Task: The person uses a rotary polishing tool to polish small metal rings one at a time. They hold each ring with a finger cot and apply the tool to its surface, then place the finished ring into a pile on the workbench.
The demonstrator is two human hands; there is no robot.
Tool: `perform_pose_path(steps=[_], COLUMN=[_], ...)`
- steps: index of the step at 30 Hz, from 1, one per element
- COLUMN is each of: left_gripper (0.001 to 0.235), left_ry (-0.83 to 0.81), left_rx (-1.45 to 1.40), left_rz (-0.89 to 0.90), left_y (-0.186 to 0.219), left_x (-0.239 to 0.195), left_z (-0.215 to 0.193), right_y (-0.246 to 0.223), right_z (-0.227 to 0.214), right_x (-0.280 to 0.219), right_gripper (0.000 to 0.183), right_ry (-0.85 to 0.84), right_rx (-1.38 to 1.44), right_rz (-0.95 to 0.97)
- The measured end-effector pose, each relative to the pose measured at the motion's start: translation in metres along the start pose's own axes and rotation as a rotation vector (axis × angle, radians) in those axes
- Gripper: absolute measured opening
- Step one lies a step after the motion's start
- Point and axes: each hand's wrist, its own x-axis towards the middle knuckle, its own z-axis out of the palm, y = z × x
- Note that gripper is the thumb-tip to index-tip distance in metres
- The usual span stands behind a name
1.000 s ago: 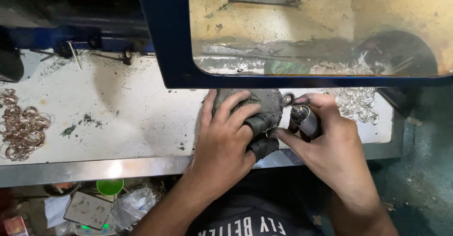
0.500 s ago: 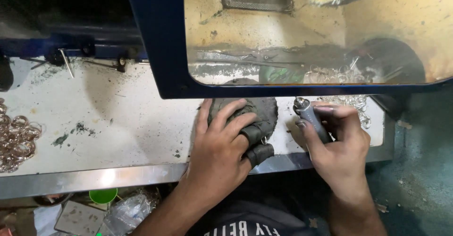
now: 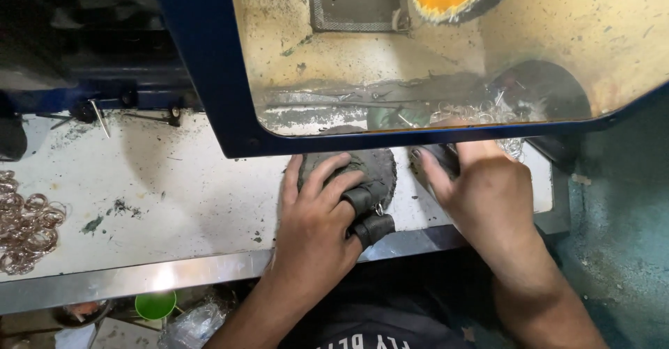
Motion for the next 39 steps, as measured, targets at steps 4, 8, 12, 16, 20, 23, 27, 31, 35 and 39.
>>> perform_pose_path(steps=[4,8,12,16,20,23,27,31,35,39], left_gripper=[0.019,0.021,0.031,0.021,0.022,0.018,0.016,0.013,0.014,0.020], left_ry=[-0.075,-0.072,-0.004,-0.020,-0.030,-0.065,-0.080,-0.080,-0.065,-0.071], left_rx=[0.024,0.027,-0.001,-0.068,-0.082,-0.094,-0.082,-0.096,-0.069,-0.084], left_rz=[-0.028,-0.031,-0.005,-0.033,-0.020,-0.031,-0.014,-0.009,-0.010,-0.022], left_y=[0.000,0.001,0.000,-0.005,-0.006,-0.007,-0.007,-0.007,-0.006,-0.005], left_x=[0.002,0.003,0.002,-0.001,0.001,0.000,0.000,-0.001,0.001,0.000], left_z=[-0.001,-0.002,-0.003,-0.002,-0.005,-0.005,-0.005,-0.003,-0.003,-0.003], right_y=[0.001,0.002,-0.009,-0.002,0.003,0.008,0.007,0.001,0.000,0.003], right_z=[0.004,0.004,-0.023,-0.024,-0.009,0.002,0.007,0.003,0.005,0.007], right_x=[-0.004,-0.004,0.005,-0.034,-0.050,-0.051,-0.039,-0.029,-0.024,-0.025], right_gripper=[0.042,0.041,0.058,0.042,0.027,0.028,0.033,0.038,0.040,0.042], right_ry=[0.001,0.010,-0.228,0.014,0.097,0.140,0.160,0.153,0.140,0.103], right_rx=[-0.039,0.030,0.430,0.592,0.612,0.643,0.660,0.690,0.695,0.699], right_rz=[0.000,0.006,0.315,-0.037,-0.165,-0.255,-0.351,-0.413,-0.438,-0.440])
